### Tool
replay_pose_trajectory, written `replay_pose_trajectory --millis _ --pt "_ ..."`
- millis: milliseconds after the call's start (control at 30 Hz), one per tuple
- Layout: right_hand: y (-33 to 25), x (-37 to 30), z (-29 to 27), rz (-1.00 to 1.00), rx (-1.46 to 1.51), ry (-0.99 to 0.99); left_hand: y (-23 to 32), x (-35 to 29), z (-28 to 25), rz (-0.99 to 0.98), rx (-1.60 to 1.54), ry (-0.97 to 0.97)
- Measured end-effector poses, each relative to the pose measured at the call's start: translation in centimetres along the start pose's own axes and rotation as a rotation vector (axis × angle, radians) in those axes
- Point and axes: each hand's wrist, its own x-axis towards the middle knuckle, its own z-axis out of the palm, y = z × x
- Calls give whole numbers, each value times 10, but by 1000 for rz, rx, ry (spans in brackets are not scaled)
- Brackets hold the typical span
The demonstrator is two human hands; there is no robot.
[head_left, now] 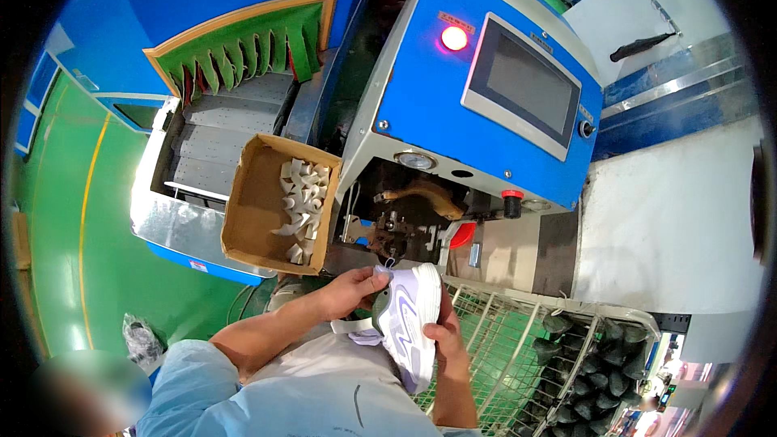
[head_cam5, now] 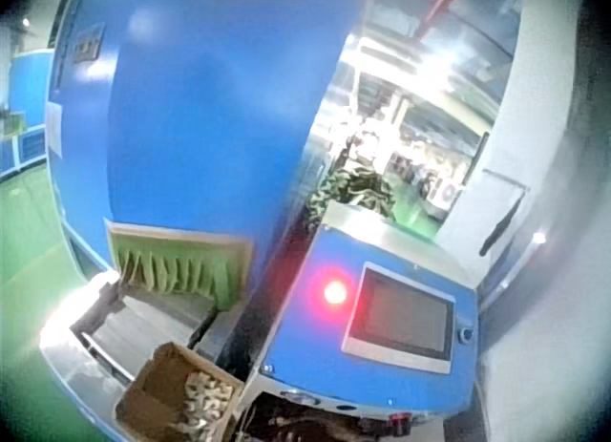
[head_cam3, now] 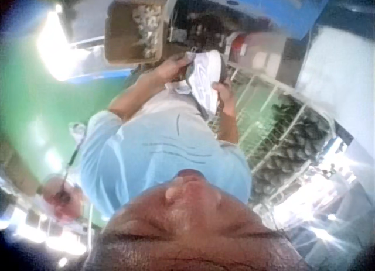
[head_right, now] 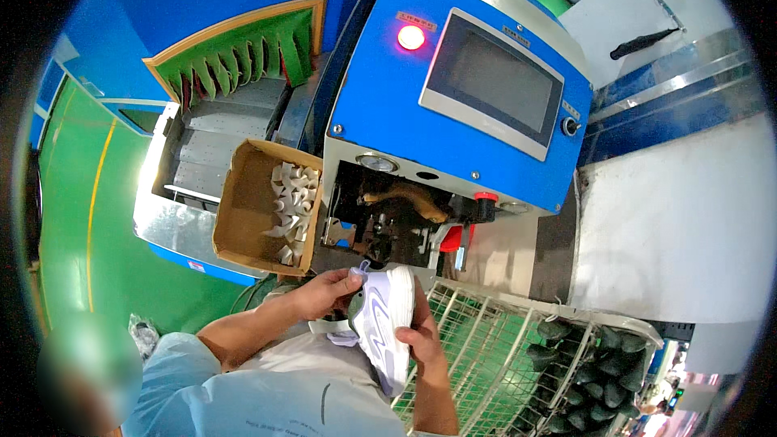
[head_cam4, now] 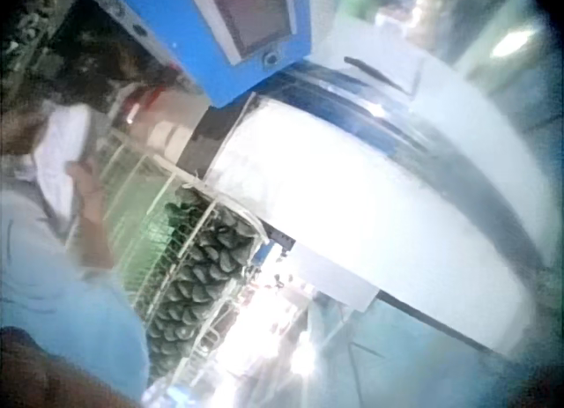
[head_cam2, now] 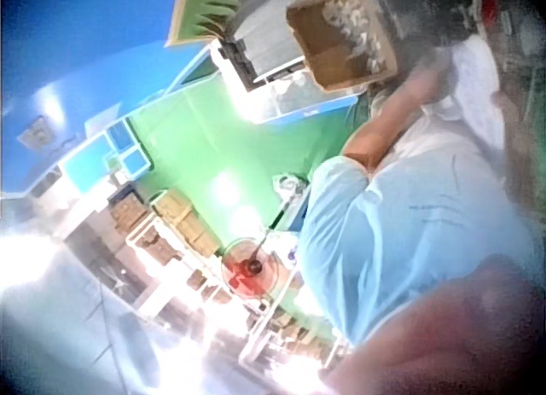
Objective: The person takes shoes from a conveyor belt, places them into a pressing machine, wipes the shoes with a cloth, and periodically retrieves shoe lasts from a nearby rack.
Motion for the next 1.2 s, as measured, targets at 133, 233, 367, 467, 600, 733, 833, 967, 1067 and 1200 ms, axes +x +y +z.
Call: replay_pose_trajectory --millis 133,233,367,467,600,733,833,967,1067,1200 --pt "1 9 6 -110 -107 91 9 -11 -11 232 728 213" --pt "-13 22 7 -161 -291 196 1 -16 -24 285 706 160" --pt "-18 49 -13 -121 -227 411 -12 -13 -11 340 570 -48" --pt "-24 72 -10 -123 -438 488 -12 9 -6 167 412 -59" --pt "-39 104 2 -10 -993 363 -55 68 -25 247 260 45" --pt "-27 137 22 142 -1336 393 -70 79 -37 131 59 92" --pt "-19 145 19 105 -1390 475 -51 57 -57 -32 524 227" --pt "-16 135 18 23 -1304 495 8 -13 -57 -7 392 336" --pt "-12 128 26 -127 -1344 512 -2 -24 -102 68 181 604" --pt "6 126 17 -437 -1396 565 11 -29 -116 11 541 594"
